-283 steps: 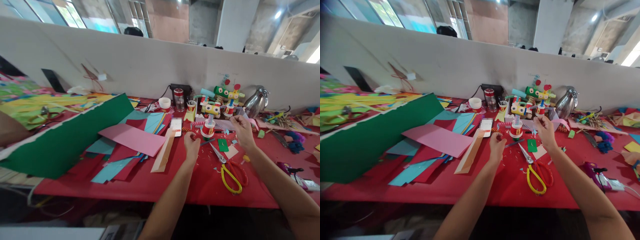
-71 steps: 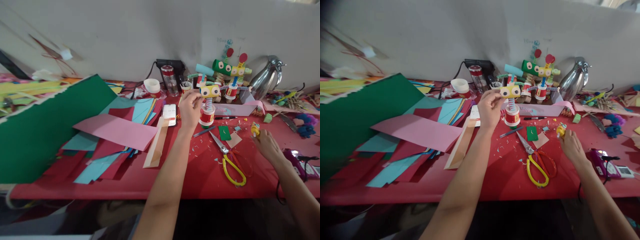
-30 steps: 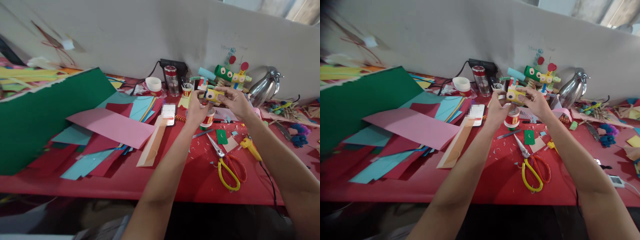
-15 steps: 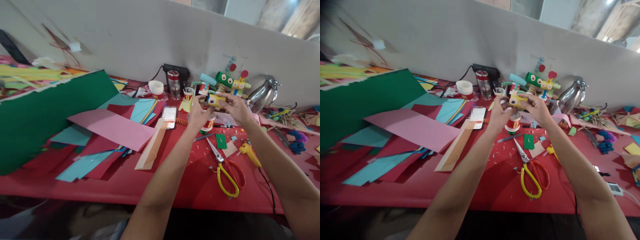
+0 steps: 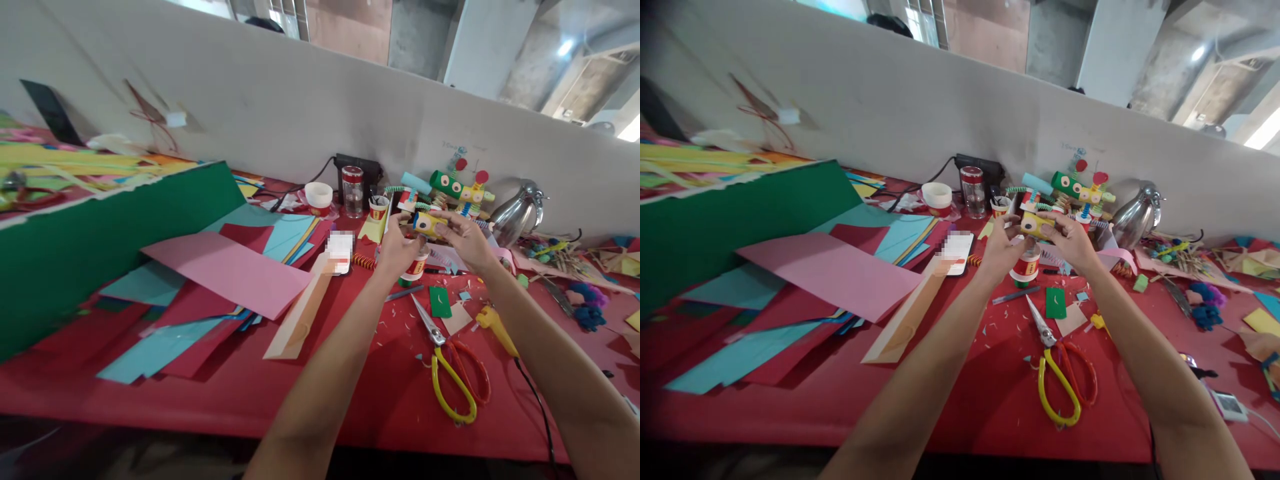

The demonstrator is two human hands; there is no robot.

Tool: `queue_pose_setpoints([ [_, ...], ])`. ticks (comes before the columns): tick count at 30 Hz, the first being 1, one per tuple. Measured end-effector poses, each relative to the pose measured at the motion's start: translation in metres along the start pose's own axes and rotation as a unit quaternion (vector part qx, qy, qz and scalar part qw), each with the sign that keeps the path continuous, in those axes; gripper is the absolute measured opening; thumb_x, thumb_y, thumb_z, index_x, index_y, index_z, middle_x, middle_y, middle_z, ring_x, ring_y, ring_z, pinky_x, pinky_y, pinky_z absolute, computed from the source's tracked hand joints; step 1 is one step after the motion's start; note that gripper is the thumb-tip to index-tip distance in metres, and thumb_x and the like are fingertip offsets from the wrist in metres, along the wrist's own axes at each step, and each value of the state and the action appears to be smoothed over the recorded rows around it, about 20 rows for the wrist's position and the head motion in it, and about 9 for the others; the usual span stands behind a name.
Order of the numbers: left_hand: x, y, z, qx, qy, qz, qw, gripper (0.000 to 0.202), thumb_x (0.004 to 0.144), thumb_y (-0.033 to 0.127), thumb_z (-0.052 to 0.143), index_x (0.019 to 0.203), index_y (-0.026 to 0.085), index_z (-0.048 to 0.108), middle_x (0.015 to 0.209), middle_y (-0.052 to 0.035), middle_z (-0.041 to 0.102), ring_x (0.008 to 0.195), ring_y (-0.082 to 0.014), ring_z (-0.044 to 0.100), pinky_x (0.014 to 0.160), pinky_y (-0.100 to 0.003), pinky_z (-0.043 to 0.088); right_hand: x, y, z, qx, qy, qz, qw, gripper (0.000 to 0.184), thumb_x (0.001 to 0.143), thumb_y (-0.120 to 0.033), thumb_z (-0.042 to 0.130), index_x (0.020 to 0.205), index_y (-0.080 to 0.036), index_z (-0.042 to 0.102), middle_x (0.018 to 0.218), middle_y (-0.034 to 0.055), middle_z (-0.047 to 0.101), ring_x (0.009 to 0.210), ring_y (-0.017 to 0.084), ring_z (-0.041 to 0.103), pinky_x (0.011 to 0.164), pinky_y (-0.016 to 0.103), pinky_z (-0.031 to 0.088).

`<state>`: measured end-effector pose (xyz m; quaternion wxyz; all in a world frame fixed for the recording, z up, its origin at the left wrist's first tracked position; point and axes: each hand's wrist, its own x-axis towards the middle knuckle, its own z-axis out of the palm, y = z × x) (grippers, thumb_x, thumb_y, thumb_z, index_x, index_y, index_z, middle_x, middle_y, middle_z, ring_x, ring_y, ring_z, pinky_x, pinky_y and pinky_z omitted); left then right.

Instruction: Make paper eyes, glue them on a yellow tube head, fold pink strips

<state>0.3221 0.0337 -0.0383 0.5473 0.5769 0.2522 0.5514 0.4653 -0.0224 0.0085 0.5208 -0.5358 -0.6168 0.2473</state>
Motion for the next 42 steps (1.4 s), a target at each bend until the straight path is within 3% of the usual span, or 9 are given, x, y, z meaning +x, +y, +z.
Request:
queue_pose_setpoints([
  [10, 0.0, 0.004, 0.001, -0.008, 0.014, -0.035, 0.999, 0.046, 0.066, 0.011, 0.071, 0.104, 0.021, 0.047, 0.094, -0.005, 0.07, 0.094, -0.0218, 0.069, 0.081, -0.037, 0.053, -0.001, 0.0, 0.002, -0.038, 0.01, -0.017, 0.999, 0.03, 0.082, -0.041, 0.067, 0.109, -0.027, 0.072, 0.107, 0.0033, 0.073, 0.093, 0.02, 0.068, 0.092, 0.047, 0.055],
  [16, -0.001, 0.002, 0.0, -0.016, 0.014, -0.041, 0.999, 0.047, 0.066, 0.015, 0.073, 0.104, 0.021, 0.047, 0.092, -0.0044, 0.069, 0.092, -0.0216, 0.069, 0.075, -0.034, 0.053, -0.003, -0.001, 0.003, -0.06, 0.018, -0.039, 0.997, 0.029, 0.083, -0.041, 0.067, 0.108, -0.025, 0.072, 0.115, 0.0056, 0.073, 0.105, 0.023, 0.068, 0.095, 0.046, 0.054],
  [26, -0.001, 0.007, 0.002, -0.017, 0.025, -0.048, 0.998, 0.049, 0.064, 0.011, 0.075, 0.105, 0.019, 0.048, 0.089, -0.0029, 0.068, 0.089, -0.02, 0.069, 0.078, -0.034, 0.053, -0.003, -0.008, 0.001, -0.152, 0.009, -0.065, 0.986, 0.023, 0.088, -0.033, 0.064, 0.108, -0.026, 0.073, 0.115, 0.0062, 0.073, 0.106, 0.023, 0.067, 0.092, 0.042, 0.054],
  [34, -0.001, 0.005, 0.002, -0.013, 0.032, -0.055, 0.998, 0.049, 0.065, 0.009, 0.074, 0.106, 0.019, 0.048, 0.091, -0.0043, 0.07, 0.088, -0.0194, 0.069, 0.075, -0.032, 0.054, -0.003, -0.009, 0.004, -0.162, 0.023, -0.062, 0.985, 0.023, 0.086, -0.028, 0.064, 0.108, -0.027, 0.074, 0.117, 0.0062, 0.073, 0.11, 0.024, 0.066, 0.088, 0.041, 0.057],
  [38, 0.0, 0.003, -0.002, -0.004, 0.005, -0.04, 0.999, 0.049, 0.066, 0.006, 0.07, 0.109, 0.02, 0.05, 0.099, -0.0063, 0.07, 0.096, -0.0215, 0.069, 0.083, -0.037, 0.055, -0.003, -0.008, 0.006, -0.132, 0.026, -0.046, 0.99, 0.025, 0.086, -0.029, 0.064, 0.109, -0.027, 0.074, 0.117, 0.0056, 0.073, 0.107, 0.024, 0.068, 0.09, 0.042, 0.056],
  [42, 0.002, -0.002, -0.009, 0.018, -0.022, -0.027, 0.999, 0.053, 0.064, -0.003, 0.059, 0.111, 0.02, 0.053, 0.111, -0.0096, 0.07, 0.112, -0.0245, 0.066, 0.097, -0.044, 0.052, -0.003, -0.007, 0.006, -0.096, 0.025, -0.037, 0.994, 0.032, 0.088, -0.042, 0.063, 0.113, -0.026, 0.073, 0.116, 0.0057, 0.074, 0.103, 0.024, 0.068, 0.091, 0.043, 0.056],
])
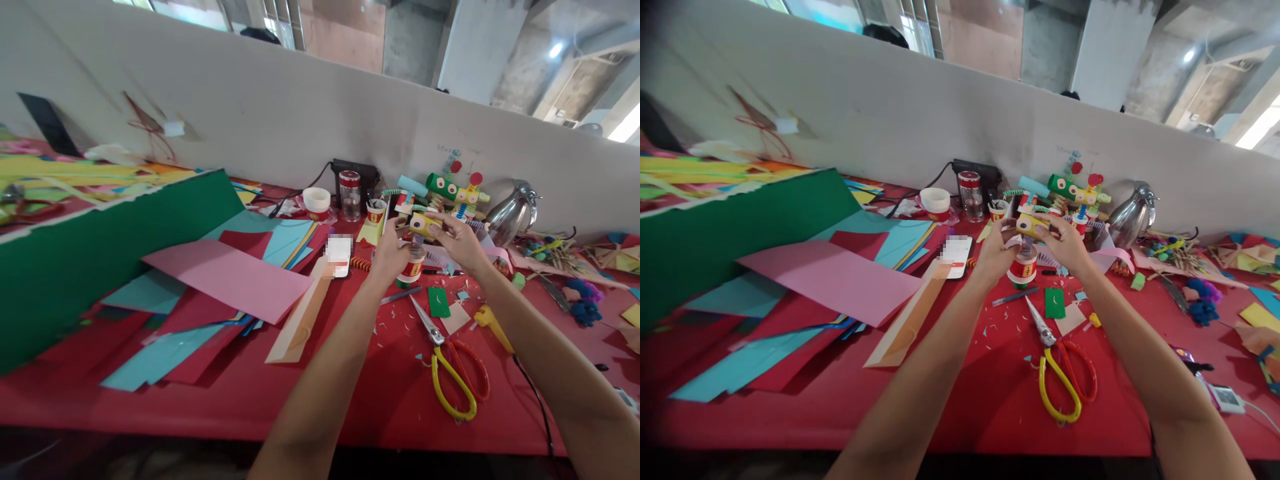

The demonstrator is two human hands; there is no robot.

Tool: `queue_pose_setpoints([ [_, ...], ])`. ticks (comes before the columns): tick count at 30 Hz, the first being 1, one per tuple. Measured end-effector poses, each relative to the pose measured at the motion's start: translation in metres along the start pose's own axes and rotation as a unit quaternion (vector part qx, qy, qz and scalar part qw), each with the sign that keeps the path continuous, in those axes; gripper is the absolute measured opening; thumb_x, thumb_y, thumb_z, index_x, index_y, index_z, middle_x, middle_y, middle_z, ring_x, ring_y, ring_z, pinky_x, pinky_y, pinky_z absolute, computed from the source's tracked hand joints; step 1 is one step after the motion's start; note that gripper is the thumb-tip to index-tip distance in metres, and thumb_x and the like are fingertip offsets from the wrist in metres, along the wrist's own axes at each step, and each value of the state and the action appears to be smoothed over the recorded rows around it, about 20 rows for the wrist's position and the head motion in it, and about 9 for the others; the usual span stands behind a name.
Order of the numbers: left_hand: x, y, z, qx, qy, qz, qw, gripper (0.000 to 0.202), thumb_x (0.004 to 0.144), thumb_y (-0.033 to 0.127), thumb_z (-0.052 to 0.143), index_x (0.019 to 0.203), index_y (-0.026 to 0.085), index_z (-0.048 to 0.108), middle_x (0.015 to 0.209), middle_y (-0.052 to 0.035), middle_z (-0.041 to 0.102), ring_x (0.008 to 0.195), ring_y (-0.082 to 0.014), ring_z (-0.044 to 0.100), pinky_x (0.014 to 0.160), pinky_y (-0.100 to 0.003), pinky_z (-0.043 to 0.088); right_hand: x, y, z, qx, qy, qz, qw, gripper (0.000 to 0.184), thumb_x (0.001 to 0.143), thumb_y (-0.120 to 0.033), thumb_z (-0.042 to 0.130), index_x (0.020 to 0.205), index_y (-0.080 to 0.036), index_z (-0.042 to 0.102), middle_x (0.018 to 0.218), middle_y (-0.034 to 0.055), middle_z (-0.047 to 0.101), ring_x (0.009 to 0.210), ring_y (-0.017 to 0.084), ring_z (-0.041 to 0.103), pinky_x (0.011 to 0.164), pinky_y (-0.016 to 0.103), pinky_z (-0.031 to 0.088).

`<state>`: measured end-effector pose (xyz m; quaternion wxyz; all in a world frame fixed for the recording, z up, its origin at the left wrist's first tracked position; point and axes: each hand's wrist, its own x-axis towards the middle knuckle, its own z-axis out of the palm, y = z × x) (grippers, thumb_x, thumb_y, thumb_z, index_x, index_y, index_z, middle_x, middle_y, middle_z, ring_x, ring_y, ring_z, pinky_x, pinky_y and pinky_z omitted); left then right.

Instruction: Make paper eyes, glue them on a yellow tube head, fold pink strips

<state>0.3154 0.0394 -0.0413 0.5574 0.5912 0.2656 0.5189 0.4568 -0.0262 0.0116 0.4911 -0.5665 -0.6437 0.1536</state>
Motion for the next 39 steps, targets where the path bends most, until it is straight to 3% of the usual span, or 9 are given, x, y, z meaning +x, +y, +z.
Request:
queue_pose_setpoints([
  [5, 0.002, -0.004, -0.008, 0.011, 0.002, 0.053, 0.999, 0.056, 0.06, -0.006, 0.052, 0.11, 0.02, 0.054, 0.122, -0.0094, 0.068, 0.12, -0.023, 0.063, 0.109, -0.047, 0.045, -0.002, -0.001, -0.003, 0.038, -0.009, 0.011, 0.999, 0.056, 0.088, -0.069, 0.05, 0.12, -0.027, 0.07, 0.114, 0.0055, 0.073, 0.101, 0.024, 0.067, 0.09, 0.045, 0.055],
  [9, 0.0, 0.005, -0.014, 0.033, 0.017, 0.066, 0.997, 0.056, 0.062, -0.007, 0.048, 0.109, 0.022, 0.056, 0.121, -0.007, 0.069, 0.119, -0.0207, 0.064, 0.108, -0.046, 0.047, -0.003, -0.001, -0.003, 0.071, 0.0, 0.015, 0.997, 0.062, 0.087, -0.075, 0.045, 0.118, -0.028, 0.07, 0.108, 0.0053, 0.073, 0.1, 0.024, 0.067, 0.092, 0.047, 0.055],
  [13, -0.009, 0.02, -0.022, 0.053, 0.079, 0.083, 0.992, 0.042, 0.071, 0.0, 0.057, 0.105, 0.023, 0.059, 0.112, -0.0048, 0.071, 0.109, -0.0188, 0.067, 0.098, -0.04, 0.052, -0.004, 0.0, -0.005, 0.054, 0.039, 0.03, 0.997, 0.064, 0.085, -0.078, 0.045, 0.116, -0.027, 0.069, 0.104, 0.0061, 0.072, 0.097, 0.024, 0.066, 0.089, 0.046, 0.055],
  [17, -0.026, 0.029, -0.037, 0.087, 0.156, 0.097, 0.979, 0.01, 0.078, 0.023, 0.066, 0.087, 0.02, 0.065, 0.085, -0.0021, 0.071, 0.081, -0.016, 0.066, 0.079, -0.032, 0.053, -0.016, -0.009, -0.015, 0.025, 0.148, 0.02, 0.989, 0.052, 0.086, -0.072, 0.052, 0.105, -0.027, 0.069, 0.105, 0.0054, 0.071, 0.095, 0.021, 0.064, 0.086, 0.042, 0.054],
  [23, -0.063, 0.019, -0.064, 0.08, 0.225, 0.055, 0.969, 0.017, 0.073, 0.036, 0.069, 0.077, 0.019, 0.068, 0.071, 0.001, 0.064, 0.067, -0.0131, 0.057, 0.068, -0.026, 0.047, -0.083, -0.036, -0.018, -0.001, 0.223, 0.0, 0.975, 0.041, 0.092, -0.057, 0.054, 0.071, -0.022, 0.063, 0.069, 0.0007, 0.065, 0.068, 0.015, 0.061, 0.066, 0.03, 0.05],
  [29, -0.111, 0.003, -0.06, 0.074, 0.236, 0.016, 0.969, 0.035, 0.086, 0.045, 0.057, 0.062, 0.02, 0.051, 0.059, 0.0028, 0.048, 0.058, -0.0106, 0.046, 0.058, -0.023, 0.04, -0.151, -0.032, 0.005, -0.081, 0.113, 0.037, 0.99, 0.044, 0.093, -0.05, 0.052, 0.058, -0.023, 0.054, 0.055, -0.0002, 0.056, 0.054, 0.015, 0.05, 0.054, 0.03, 0.039],
  [32, -0.127, -0.008, -0.054, 0.123, 0.227, -0.014, 0.966, 0.04, 0.091, 0.049, 0.049, 0.062, 0.021, 0.046, 0.055, 0.0042, 0.04, 0.053, -0.0109, 0.038, 0.051, -0.023, 0.033, -0.138, -0.018, 0.011, -0.115, 0.108, 0.028, 0.987, 0.03, 0.091, -0.042, 0.055, 0.067, -0.024, 0.063, 0.068, 0.0034, 0.066, 0.067, 0.02, 0.058, 0.066, 0.034, 0.045],
  [35, -0.134, -0.019, -0.052, 0.219, 0.217, 0.016, 0.951, 0.037, 0.094, 0.046, 0.045, 0.065, 0.022, 0.048, 0.057, 0.0035, 0.043, 0.054, -0.0128, 0.042, 0.054, -0.025, 0.035, -0.099, -0.001, 0.015, -0.152, 0.134, 0.018, 0.979, 0.016, 0.085, -0.036, 0.061, 0.082, -0.024, 0.07, 0.089, 0.0076, 0.073, 0.088, 0.026, 0.063, 0.087, 0.045, 0.046],
  [39, -0.135, -0.027, -0.054, 0.305, 0.172, 0.091, 0.932, 0.028, 0.095, 0.035, 0.042, 0.071, 0.023, 0.052, 0.069, -0.0016, 0.057, 0.067, -0.0164, 0.056, 0.067, -0.028, 0.044, -0.054, 0.014, 0.029, -0.207, 0.166, 0.084, 0.96, 0.028, 0.081, -0.041, 0.068, 0.101, -0.022, 0.073, 0.115, 0.0142, 0.069, 0.109, 0.035, 0.054, 0.091, 0.052, 0.041],
])
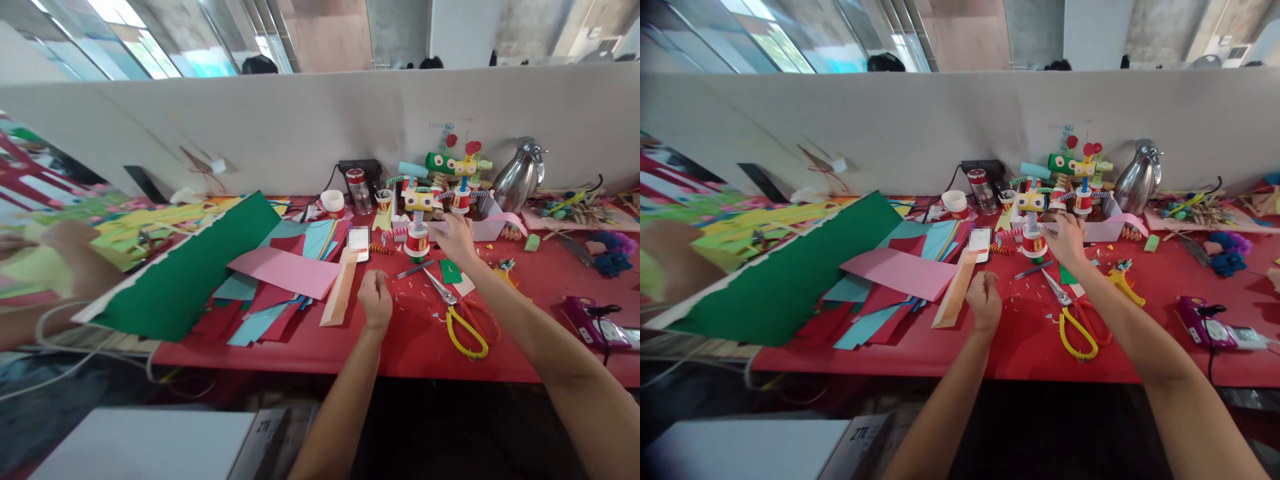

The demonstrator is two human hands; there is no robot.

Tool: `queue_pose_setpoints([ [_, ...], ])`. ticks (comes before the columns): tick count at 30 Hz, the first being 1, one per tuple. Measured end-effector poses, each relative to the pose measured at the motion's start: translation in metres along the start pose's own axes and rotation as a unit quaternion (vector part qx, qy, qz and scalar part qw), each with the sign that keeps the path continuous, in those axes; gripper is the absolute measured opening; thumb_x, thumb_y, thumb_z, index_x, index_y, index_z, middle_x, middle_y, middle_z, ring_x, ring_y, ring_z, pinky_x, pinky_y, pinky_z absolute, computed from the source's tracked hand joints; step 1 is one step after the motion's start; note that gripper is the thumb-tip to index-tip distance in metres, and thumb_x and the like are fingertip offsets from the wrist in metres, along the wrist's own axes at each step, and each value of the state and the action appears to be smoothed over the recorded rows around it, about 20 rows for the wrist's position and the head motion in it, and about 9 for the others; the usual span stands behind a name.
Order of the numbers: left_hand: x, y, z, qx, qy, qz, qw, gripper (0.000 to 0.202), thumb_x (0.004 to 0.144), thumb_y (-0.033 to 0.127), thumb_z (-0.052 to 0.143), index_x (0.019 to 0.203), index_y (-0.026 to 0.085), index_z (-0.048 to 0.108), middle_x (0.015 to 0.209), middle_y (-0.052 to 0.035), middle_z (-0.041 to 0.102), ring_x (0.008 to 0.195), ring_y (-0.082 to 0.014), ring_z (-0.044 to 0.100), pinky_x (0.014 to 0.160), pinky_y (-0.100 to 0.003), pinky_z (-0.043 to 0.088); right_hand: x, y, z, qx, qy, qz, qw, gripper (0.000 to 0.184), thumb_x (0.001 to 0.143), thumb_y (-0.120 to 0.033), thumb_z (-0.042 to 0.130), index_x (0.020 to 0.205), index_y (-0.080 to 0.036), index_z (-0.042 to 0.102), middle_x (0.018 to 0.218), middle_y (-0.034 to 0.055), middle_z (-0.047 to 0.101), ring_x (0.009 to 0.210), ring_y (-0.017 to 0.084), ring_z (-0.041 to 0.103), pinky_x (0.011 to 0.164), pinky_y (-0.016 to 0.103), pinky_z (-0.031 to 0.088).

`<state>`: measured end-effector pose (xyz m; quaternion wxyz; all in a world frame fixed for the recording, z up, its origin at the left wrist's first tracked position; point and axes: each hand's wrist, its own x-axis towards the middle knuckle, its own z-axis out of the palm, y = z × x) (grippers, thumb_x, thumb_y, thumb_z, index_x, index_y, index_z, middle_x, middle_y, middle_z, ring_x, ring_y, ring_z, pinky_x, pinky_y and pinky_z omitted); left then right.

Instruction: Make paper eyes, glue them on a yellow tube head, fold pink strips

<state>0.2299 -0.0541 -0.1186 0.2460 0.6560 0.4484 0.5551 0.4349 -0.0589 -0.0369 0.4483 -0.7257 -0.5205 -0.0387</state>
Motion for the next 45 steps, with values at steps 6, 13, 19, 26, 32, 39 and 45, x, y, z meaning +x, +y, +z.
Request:
queue_pose_setpoints([
  [6, -0.004, -0.005, 0.002, 0.009, -0.052, 0.074, 0.996, 0.02, 0.093, 0.027, 0.045, 0.08, 0.023, 0.06, 0.077, -0.005, 0.066, 0.074, -0.018, 0.063, 0.072, -0.03, 0.05, -0.001, -0.004, -0.005, 0.004, -0.011, -0.026, 1.0, 0.018, 0.084, -0.039, 0.069, 0.076, -0.026, 0.077, 0.101, 0.0094, 0.072, 0.108, 0.034, 0.051, 0.092, 0.052, 0.037],
  [13, -0.005, -0.004, 0.001, -0.004, -0.038, 0.048, 0.998, 0.017, 0.093, 0.027, 0.048, 0.092, 0.022, 0.064, 0.089, -0.0071, 0.071, 0.084, -0.0193, 0.067, 0.078, -0.031, 0.052, -0.055, 0.022, -0.073, -0.042, -0.081, -0.166, 0.982, 0.023, 0.092, -0.032, 0.06, 0.078, -0.031, 0.079, 0.083, 0.0035, 0.077, 0.093, 0.027, 0.059, 0.088, 0.047, 0.038],
  [19, -0.004, -0.004, 0.0, -0.005, -0.027, 0.003, 1.0, 0.022, 0.093, 0.022, 0.042, 0.105, 0.021, 0.06, 0.077, -0.0022, 0.064, 0.071, -0.0168, 0.062, 0.07, -0.028, 0.049, -0.122, 0.053, -0.125, -0.107, -0.134, -0.232, 0.958, 0.029, 0.095, -0.023, 0.049, 0.088, -0.028, 0.077, 0.084, 0.0057, 0.076, 0.088, 0.025, 0.062, 0.084, 0.044, 0.043],
  [26, -0.004, -0.007, 0.006, -0.027, 0.006, -0.004, 1.0, 0.019, 0.092, 0.022, 0.045, 0.109, 0.019, 0.054, 0.077, -0.002, 0.062, 0.07, -0.0149, 0.061, 0.068, -0.027, 0.046, -0.168, 0.082, -0.2, -0.227, -0.065, -0.223, 0.946, 0.028, 0.093, -0.022, 0.049, 0.091, -0.026, 0.076, 0.08, 0.0066, 0.076, 0.08, 0.026, 0.064, 0.077, 0.043, 0.047],
  [32, 0.0, -0.011, 0.006, -0.018, 0.025, -0.026, 0.999, 0.027, 0.086, 0.018, 0.056, 0.112, 0.019, 0.052, 0.09, -0.0022, 0.06, 0.061, -0.0091, 0.051, 0.061, -0.023, 0.043, -0.203, 0.085, -0.223, -0.337, -0.039, -0.136, 0.931, 0.034, 0.095, -0.03, 0.05, 0.066, -0.026, 0.068, 0.068, 0.0072, 0.072, 0.075, 0.028, 0.065, 0.08, 0.048, 0.045],
  [39, -0.019, 0.008, 0.001, 0.06, -0.076, 0.066, 0.993, 0.012, 0.088, 0.021, 0.055, 0.091, 0.02, 0.066, 0.088, -0.0059, 0.068, 0.076, -0.0162, 0.063, 0.072, -0.029, 0.052, -0.201, 0.086, -0.238, -0.438, -0.01, -0.012, 0.899, 0.03, 0.096, -0.035, 0.043, 0.1, -0.023, 0.07, 0.108, 0.0232, 0.069, 0.099, 0.043, 0.061, 0.078, 0.057, 0.045],
  [45, -0.083, 0.038, -0.003, 0.03, -0.363, 0.267, 0.892, 0.03, 0.088, 0.009, 0.048, 0.095, 0.025, 0.073, 0.086, -0.0043, 0.076, 0.08, -0.018, 0.07, 0.078, -0.032, 0.056, -0.203, 0.051, -0.172, -0.248, -0.084, -0.122, 0.957, 0.03, 0.094, -0.029, 0.054, 0.066, -0.024, 0.062, 0.069, 0.007, 0.07, 0.064, 0.023, 0.064, 0.064, 0.038, 0.05],
])
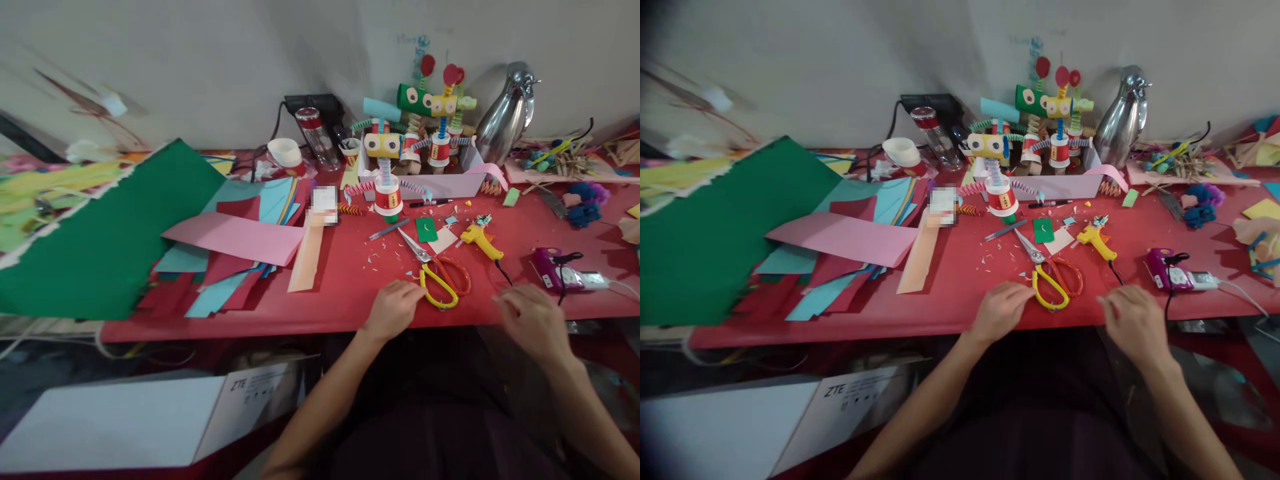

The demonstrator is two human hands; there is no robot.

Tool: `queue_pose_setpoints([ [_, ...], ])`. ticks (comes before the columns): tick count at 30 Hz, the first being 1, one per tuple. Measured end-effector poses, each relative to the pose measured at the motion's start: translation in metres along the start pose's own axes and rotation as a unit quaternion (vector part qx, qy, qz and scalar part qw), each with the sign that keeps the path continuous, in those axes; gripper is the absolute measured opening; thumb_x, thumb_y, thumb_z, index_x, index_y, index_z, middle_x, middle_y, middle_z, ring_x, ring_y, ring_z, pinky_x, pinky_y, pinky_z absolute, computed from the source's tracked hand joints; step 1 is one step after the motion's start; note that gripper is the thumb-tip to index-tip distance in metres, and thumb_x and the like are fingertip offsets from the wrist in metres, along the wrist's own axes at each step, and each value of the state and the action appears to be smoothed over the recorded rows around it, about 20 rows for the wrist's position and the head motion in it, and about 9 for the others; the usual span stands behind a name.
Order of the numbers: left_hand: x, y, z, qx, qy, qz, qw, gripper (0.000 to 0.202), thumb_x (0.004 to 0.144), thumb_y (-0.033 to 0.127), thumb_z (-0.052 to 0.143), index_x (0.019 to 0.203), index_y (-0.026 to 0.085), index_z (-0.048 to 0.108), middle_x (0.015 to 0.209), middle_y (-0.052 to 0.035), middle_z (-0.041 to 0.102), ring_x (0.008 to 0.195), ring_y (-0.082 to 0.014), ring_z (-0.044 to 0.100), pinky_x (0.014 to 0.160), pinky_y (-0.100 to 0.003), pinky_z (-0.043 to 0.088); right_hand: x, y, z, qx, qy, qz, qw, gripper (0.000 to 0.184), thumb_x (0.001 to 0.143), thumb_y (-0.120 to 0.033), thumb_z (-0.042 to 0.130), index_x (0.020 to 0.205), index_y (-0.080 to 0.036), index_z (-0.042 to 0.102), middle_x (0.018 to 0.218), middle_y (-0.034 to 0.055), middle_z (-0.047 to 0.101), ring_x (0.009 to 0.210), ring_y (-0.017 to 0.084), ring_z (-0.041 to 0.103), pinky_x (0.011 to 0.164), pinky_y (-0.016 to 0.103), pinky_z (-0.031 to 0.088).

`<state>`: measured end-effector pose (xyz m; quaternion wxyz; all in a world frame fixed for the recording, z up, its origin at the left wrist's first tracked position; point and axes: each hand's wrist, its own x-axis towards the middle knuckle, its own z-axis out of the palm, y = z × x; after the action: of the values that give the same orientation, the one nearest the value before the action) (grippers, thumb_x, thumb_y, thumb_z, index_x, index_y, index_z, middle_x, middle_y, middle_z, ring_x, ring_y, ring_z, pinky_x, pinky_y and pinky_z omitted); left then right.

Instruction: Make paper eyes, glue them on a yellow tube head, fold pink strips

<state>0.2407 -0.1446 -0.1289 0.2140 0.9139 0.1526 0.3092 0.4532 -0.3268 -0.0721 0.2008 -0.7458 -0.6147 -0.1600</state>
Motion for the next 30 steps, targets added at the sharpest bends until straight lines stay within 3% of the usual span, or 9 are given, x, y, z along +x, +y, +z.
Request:
queue_pose_setpoints([
  [3, -0.012, 0.008, -0.003, 0.02, -0.012, 0.001, 1.0, 0.031, 0.09, 0.01, 0.047, 0.1, 0.024, 0.073, 0.087, -0.0051, 0.077, 0.078, -0.0187, 0.071, 0.076, -0.033, 0.057, 0.008, -0.019, 0.025, 0.034, -0.039, -0.012, 0.999, 0.033, 0.096, -0.025, 0.05, 0.065, -0.024, 0.062, 0.068, 0.0076, 0.068, 0.066, 0.024, 0.064, 0.066, 0.037, 0.051],
  [6, -0.018, -0.007, -0.026, 0.044, 0.054, -0.095, 0.993, 0.026, 0.092, 0.017, 0.049, 0.1, 0.026, 0.073, 0.09, -0.0052, 0.078, 0.084, -0.0194, 0.072, 0.081, -0.034, 0.057, 0.017, -0.006, 0.042, -0.026, -0.004, 0.007, 1.0, 0.025, 0.095, -0.025, 0.045, 0.096, -0.019, 0.069, 0.095, 0.016, 0.072, 0.087, 0.03, 0.066, 0.08, 0.045, 0.052],
  [8, -0.018, -0.027, -0.047, 0.053, 0.114, -0.181, 0.975, 0.022, 0.092, 0.021, 0.052, 0.096, 0.026, 0.073, 0.092, -0.0058, 0.077, 0.086, -0.0198, 0.072, 0.081, -0.034, 0.057, 0.023, 0.014, 0.053, -0.098, 0.009, 0.02, 0.995, 0.031, 0.094, -0.027, 0.044, 0.111, -0.014, 0.067, 0.106, 0.0218, 0.068, 0.092, 0.034, 0.064, 0.082, 0.05, 0.05],
  [11, -0.01, -0.06, -0.076, 0.063, 0.149, -0.259, 0.952, 0.016, 0.088, 0.02, 0.057, 0.09, 0.024, 0.073, 0.089, -0.0058, 0.077, 0.081, -0.0207, 0.07, 0.078, -0.034, 0.056, 0.031, 0.041, 0.067, -0.146, 0.018, 0.023, 0.989, 0.037, 0.092, -0.03, 0.045, 0.116, -0.01, 0.064, 0.095, 0.0222, 0.068, 0.081, 0.034, 0.062, 0.074, 0.049, 0.05],
  [15, 0.021, -0.098, -0.096, 0.112, 0.124, -0.319, 0.933, 0.018, 0.084, 0.014, 0.059, 0.089, 0.021, 0.074, 0.094, -0.0071, 0.077, 0.089, -0.024, 0.068, 0.086, -0.038, 0.054, 0.036, 0.059, 0.074, -0.16, 0.009, 0.058, 0.985, 0.035, 0.089, -0.027, 0.043, 0.108, -0.01, 0.066, 0.073, 0.0159, 0.066, 0.065, 0.03, 0.059, 0.068, 0.044, 0.049],
  [23, 0.093, -0.13, -0.093, 0.217, 0.006, -0.363, 0.906, 0.043, 0.085, 0.008, 0.048, 0.122, 0.017, 0.069, 0.126, -0.0114, 0.068, 0.124, -0.0305, 0.051, 0.106, -0.039, 0.041, 0.051, 0.057, 0.062, -0.166, -0.089, 0.188, 0.964, 0.035, 0.084, -0.027, 0.044, 0.097, -0.006, 0.069, 0.078, 0.0223, 0.067, 0.072, 0.034, 0.063, 0.069, 0.044, 0.046],
  [27, 0.107, -0.136, -0.082, 0.216, -0.022, -0.365, 0.905, 0.046, 0.083, 0.009, 0.052, 0.126, 0.018, 0.065, 0.147, -0.0113, 0.053, 0.138, -0.0347, 0.037, 0.11, -0.047, 0.036, 0.06, 0.049, 0.06, -0.16, -0.112, 0.277, 0.941, 0.039, 0.086, -0.043, 0.049, 0.092, -0.012, 0.071, 0.075, 0.0215, 0.067, 0.063, 0.033, 0.062, 0.055, 0.041, 0.041],
  [30, 0.109, -0.138, -0.073, 0.205, -0.032, -0.368, 0.907, 0.041, 0.085, 0.013, 0.053, 0.123, 0.017, 0.067, 0.147, -0.0128, 0.052, 0.141, -0.0355, 0.033, 0.11, -0.05, 0.034, 0.061, 0.05, 0.061, -0.176, -0.135, 0.338, 0.915, 0.046, 0.083, -0.058, 0.051, 0.088, -0.017, 0.071, 0.072, 0.0185, 0.066, 0.053, 0.03, 0.057, 0.051, 0.041, 0.037],
])
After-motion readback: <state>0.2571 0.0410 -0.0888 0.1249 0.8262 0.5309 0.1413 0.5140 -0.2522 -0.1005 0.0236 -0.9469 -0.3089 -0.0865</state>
